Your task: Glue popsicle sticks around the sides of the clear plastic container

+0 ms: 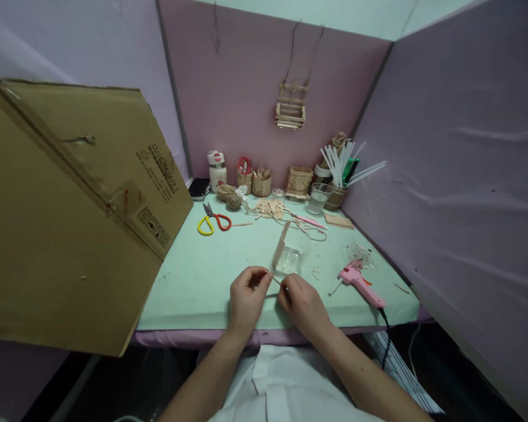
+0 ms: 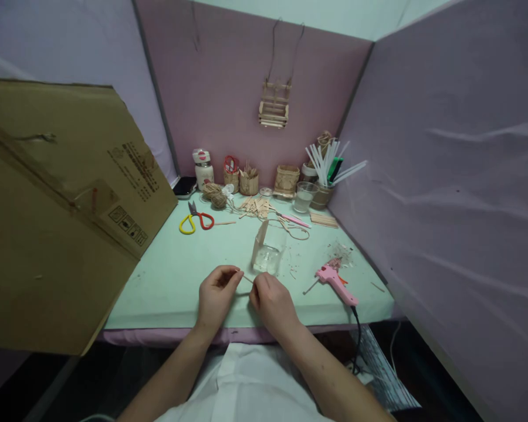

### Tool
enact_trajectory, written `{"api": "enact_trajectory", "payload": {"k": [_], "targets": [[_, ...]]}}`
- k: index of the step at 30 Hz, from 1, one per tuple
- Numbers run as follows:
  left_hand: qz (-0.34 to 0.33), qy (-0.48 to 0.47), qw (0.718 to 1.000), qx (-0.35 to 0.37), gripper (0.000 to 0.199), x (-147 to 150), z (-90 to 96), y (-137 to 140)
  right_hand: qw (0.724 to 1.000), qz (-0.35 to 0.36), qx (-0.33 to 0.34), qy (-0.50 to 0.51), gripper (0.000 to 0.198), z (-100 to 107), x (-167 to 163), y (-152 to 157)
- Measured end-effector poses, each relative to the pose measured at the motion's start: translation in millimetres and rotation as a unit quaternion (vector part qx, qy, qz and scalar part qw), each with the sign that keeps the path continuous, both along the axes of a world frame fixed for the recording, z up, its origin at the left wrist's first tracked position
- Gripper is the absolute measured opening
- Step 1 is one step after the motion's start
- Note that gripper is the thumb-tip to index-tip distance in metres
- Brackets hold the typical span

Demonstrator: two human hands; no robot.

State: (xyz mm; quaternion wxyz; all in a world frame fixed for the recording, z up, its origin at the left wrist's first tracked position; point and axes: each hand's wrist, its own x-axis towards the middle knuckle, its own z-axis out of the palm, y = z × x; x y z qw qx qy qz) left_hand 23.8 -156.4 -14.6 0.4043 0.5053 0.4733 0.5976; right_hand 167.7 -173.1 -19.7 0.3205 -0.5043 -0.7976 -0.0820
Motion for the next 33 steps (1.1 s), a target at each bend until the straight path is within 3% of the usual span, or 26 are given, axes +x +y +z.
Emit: {"api": "enact_trajectory", "payload": {"k": [3,7,12,15,18,22,33], "targets": [[0.012,0.017,1.0,0.011,0.021,-1.0,-2.5,-1.5,1.0,0.008,-0.024,0.013,0.019,3.1,-1.1,-3.5],[0.025,0.024,0.999,0.022,0.022,-4.4,-6.4,-3.2,0.995,0.014,-0.082,0.061,0.008,24.3,14.3,-12.3],[0.042,0.045,0.997,0.041,0.022,-10.7,-6.9,-6.7,0.985,-0.15,-0.049,0.066,0.021,40.8,86.4,-12.7],[0.054,0.085,0.993,0.057,0.02,-14.9,-8.3,-11.9,0.969,-0.236,-0.068,-0.025,0.024,29.6,135.9,-11.1],[0.055,0.123,0.988,0.072,0.018,-19.7,-12.0,-18.7,0.939,-0.299,-0.128,-0.113,0.028,13.1,163.2,-11.8],[0.06,0.169,0.978,0.108,0.014,-26.0,-16.3,-26.3,0.922,-0.309,-0.192,-0.134,0.027,0.4,166.5,-8.0],[0.064,0.264,0.94,0.206,0.003,-38.6,-17.6,-32.3,0.9,-0.355,-0.229,-0.109,0.036,-3.7,171.1,0.0]]}}
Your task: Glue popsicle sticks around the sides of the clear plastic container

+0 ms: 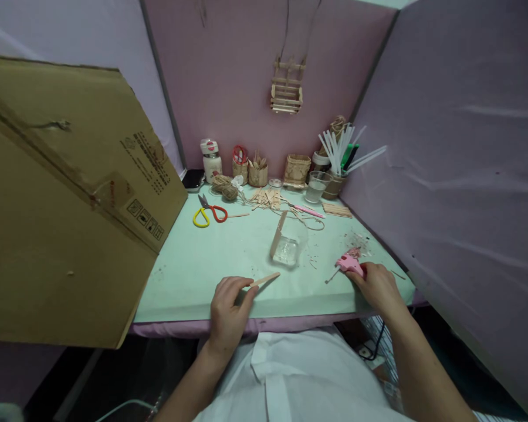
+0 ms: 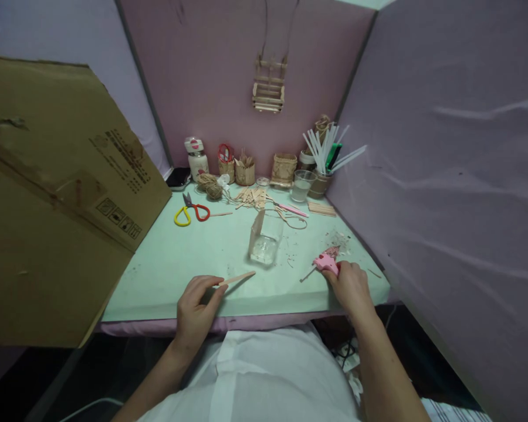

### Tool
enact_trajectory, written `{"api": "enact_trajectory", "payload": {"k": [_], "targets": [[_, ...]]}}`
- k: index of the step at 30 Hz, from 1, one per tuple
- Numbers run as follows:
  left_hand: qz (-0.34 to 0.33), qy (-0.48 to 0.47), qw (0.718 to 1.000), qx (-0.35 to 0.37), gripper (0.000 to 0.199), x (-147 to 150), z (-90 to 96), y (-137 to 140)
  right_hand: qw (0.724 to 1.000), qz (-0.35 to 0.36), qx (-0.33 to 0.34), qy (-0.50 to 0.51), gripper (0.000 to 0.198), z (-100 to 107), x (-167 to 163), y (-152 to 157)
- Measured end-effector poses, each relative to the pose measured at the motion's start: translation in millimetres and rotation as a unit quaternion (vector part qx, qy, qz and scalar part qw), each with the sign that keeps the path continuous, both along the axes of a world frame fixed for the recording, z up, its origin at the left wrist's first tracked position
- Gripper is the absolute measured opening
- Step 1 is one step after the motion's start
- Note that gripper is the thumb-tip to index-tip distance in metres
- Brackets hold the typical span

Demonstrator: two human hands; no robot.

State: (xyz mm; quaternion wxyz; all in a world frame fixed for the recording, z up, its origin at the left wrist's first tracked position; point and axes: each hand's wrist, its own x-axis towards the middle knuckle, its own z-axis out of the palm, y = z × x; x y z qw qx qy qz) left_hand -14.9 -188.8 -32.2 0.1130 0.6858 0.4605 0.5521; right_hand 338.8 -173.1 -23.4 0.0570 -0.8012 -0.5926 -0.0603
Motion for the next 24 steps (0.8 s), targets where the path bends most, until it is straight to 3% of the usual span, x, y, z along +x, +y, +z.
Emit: {"api": "enact_trajectory", "payload": {"k": [5,11,18,24], "targets": [[0.009,0.019,1.0,0.004,0.005,0.2,1.3,-2.6,0.982,0.013,0.029,0.186,0.044,25.0,-9.3,-12.9],[0.025,0.021,0.999,0.004,0.004,2.6,5.3,-4.6,0.887,0.088,0.02,0.453,0.053,62.0,-27.6,-51.3],[0.019,0.037,0.999,0.018,0.003,0.8,2.5,-3.5,0.807,0.116,-0.055,0.577,0.063,55.4,-72.1,-69.3],[0.007,0.044,0.999,0.026,0.005,-1.5,-3.4,-2.2,0.776,0.087,-0.094,0.618,0.062,49.7,-105.3,-66.0]]}}
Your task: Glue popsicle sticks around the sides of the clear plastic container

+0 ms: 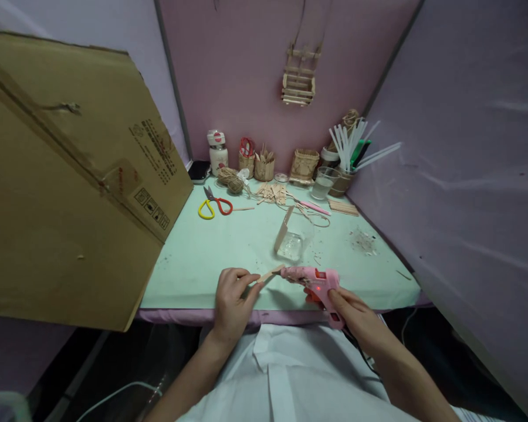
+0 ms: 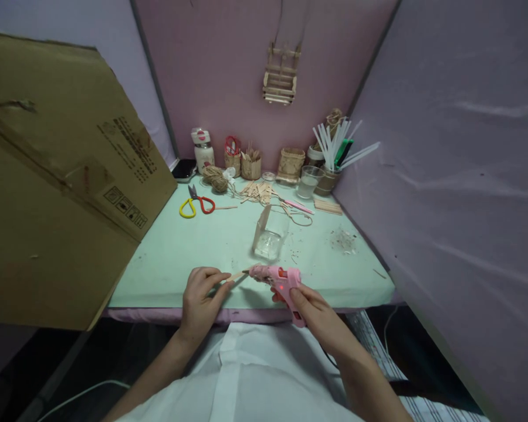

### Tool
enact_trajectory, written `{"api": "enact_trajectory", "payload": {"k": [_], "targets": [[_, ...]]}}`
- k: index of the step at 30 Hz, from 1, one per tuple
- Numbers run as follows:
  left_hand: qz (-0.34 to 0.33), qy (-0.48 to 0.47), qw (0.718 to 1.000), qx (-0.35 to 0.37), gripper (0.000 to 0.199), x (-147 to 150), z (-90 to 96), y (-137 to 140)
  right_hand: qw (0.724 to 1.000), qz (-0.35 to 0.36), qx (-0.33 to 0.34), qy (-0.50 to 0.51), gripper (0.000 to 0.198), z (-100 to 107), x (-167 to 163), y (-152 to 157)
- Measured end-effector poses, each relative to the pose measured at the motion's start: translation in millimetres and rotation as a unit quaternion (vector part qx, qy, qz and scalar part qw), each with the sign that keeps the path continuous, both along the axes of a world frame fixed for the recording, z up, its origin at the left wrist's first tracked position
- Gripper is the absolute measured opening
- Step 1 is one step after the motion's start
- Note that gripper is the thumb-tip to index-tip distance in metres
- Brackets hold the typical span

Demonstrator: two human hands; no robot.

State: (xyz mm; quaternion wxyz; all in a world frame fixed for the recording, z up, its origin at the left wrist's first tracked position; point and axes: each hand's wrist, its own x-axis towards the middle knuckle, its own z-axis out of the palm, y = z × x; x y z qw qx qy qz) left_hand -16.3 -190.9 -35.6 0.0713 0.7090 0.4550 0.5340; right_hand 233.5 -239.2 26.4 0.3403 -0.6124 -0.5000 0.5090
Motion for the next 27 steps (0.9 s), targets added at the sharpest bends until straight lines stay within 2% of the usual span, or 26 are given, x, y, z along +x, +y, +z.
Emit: {"api": "enact_trajectory", "payload": {"k": [9,15,22,27], "targets": [[0.002,0.005,1.0,-0.002,0.007,0.1,-1.9,0.3,0.999,-0.025,0.007,0.021,0.065,-7.6,-9.2,2.2],[0.004,-0.002,1.0,-0.012,0.008,-0.2,-2.5,0.3,1.0,-0.006,0.003,0.027,0.065,-18.0,-8.9,4.7],[0.003,-0.001,1.0,-0.009,0.008,0.0,-2.0,0.3,0.999,-0.045,-0.008,0.015,0.067,-22.3,-7.6,3.6],[0.004,0.001,1.0,-0.009,0.008,0.2,-1.7,0.3,1.0,-0.011,0.0,0.021,0.063,-19.7,-8.8,3.6]]}}
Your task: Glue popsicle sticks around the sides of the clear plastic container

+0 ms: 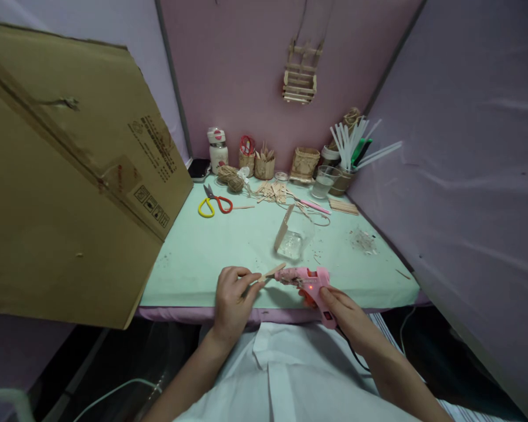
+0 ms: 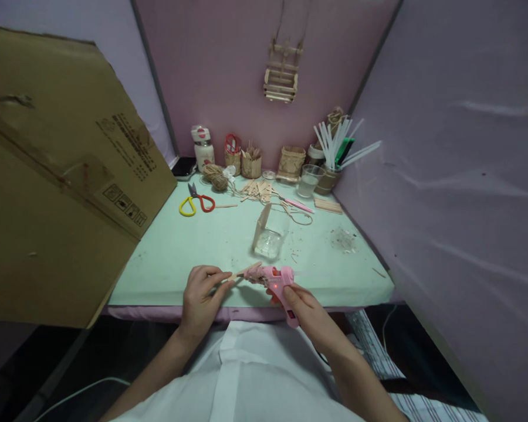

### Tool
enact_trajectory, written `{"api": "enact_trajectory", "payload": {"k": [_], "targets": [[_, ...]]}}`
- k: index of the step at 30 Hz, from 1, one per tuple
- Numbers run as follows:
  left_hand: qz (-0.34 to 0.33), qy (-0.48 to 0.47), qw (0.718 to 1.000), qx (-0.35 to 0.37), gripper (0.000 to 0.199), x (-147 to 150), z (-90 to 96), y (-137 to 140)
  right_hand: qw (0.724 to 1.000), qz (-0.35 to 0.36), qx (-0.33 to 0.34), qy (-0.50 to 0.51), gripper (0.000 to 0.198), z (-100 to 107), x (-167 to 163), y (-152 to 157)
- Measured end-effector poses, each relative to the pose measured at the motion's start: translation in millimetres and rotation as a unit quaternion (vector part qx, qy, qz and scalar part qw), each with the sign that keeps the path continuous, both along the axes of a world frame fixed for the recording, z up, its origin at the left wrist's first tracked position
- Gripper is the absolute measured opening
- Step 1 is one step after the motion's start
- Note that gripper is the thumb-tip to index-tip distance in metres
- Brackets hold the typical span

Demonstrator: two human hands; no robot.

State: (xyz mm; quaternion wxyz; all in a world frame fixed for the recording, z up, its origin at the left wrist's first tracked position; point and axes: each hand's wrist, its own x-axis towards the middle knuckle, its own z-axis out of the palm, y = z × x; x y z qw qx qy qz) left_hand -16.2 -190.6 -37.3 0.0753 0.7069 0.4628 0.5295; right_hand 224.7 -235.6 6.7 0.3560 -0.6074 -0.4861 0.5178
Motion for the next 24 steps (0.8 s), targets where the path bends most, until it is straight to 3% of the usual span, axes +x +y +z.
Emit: {"api": "enact_trajectory", "payload": {"k": [12,24], "targets": [[-0.001,-0.001,1.0,0.002,0.008,-0.2,0.7,0.7,1.0,0.007,0.014,-0.008,0.062,4.1,-2.4,0.8],[-0.005,0.009,1.0,0.02,0.007,0.0,0.7,0.5,0.999,-0.032,0.007,-0.031,0.065,13.2,0.0,1.3]]}}
